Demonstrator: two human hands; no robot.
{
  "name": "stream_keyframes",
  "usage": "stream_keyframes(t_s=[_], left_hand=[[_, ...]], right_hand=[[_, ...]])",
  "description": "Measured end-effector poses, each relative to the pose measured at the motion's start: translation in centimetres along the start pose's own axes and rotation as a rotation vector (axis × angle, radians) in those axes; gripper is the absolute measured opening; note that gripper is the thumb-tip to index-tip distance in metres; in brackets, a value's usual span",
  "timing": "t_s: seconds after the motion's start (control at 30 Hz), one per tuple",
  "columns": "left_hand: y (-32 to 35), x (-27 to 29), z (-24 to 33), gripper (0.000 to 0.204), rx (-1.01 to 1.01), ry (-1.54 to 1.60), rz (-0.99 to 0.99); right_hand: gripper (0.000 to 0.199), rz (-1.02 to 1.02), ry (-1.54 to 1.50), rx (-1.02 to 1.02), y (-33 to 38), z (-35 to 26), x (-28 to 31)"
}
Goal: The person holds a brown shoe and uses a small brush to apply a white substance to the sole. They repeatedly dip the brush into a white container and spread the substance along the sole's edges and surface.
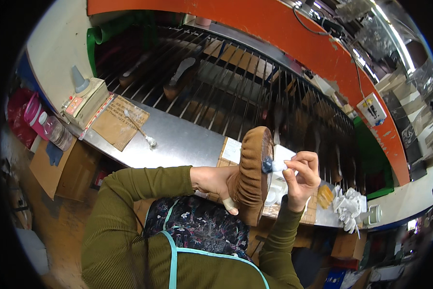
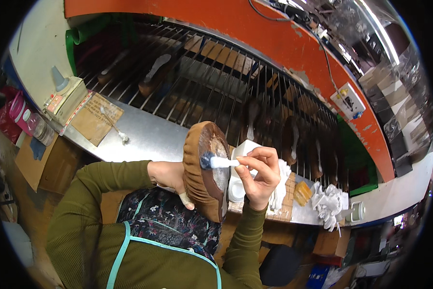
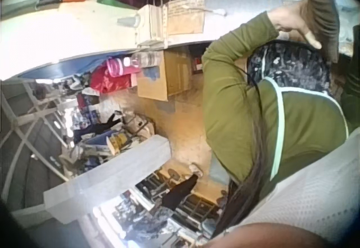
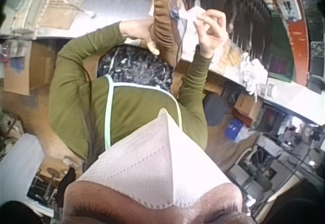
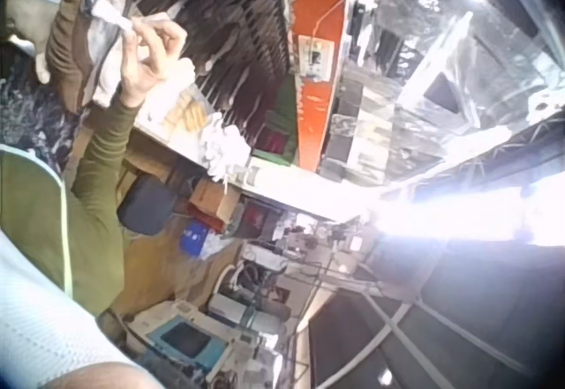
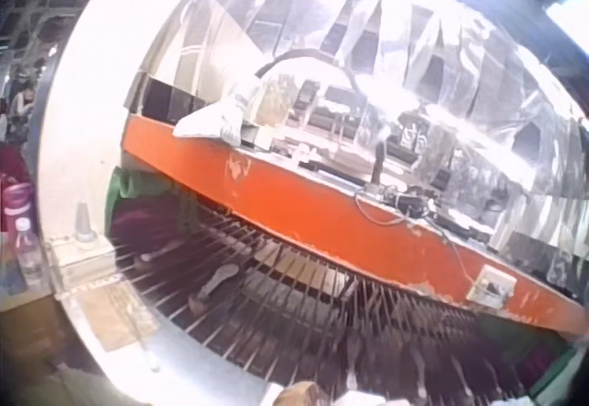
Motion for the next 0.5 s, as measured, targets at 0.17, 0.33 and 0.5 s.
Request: stream_keyframes(t_s=[0.17, 0.33, 0.5], left_hand=[[1.5, -0.1, -1.1, 0.080, 0.243, 0.113, 0.064], [3.1, 1.7, -5.5, 0.112, -0.132, 0.383, 0.366], [3.4, 4.8, -8.1, 0.098, -0.315, 0.586, 0.356]], right_hand=[[0.014, -0.109, -0.108, -0.373, 6.9, 3.5, 3.6], [0.010, 0.133, 0.461, -0.761, 14.7, 5.5, 8.3], [0.007, 0.109, 1.133, -0.555, 16.2, 5.8, 8.4]])
Point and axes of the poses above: each hand's wrist, its own y-axis away from the middle knuckle, its own x-axis out of the back of the hand, z = x × y, the point moved 2 cm from there along -y, towards the middle knuckle, and after that the axes turned 8 degrees about -x, right-handed, at the moved point
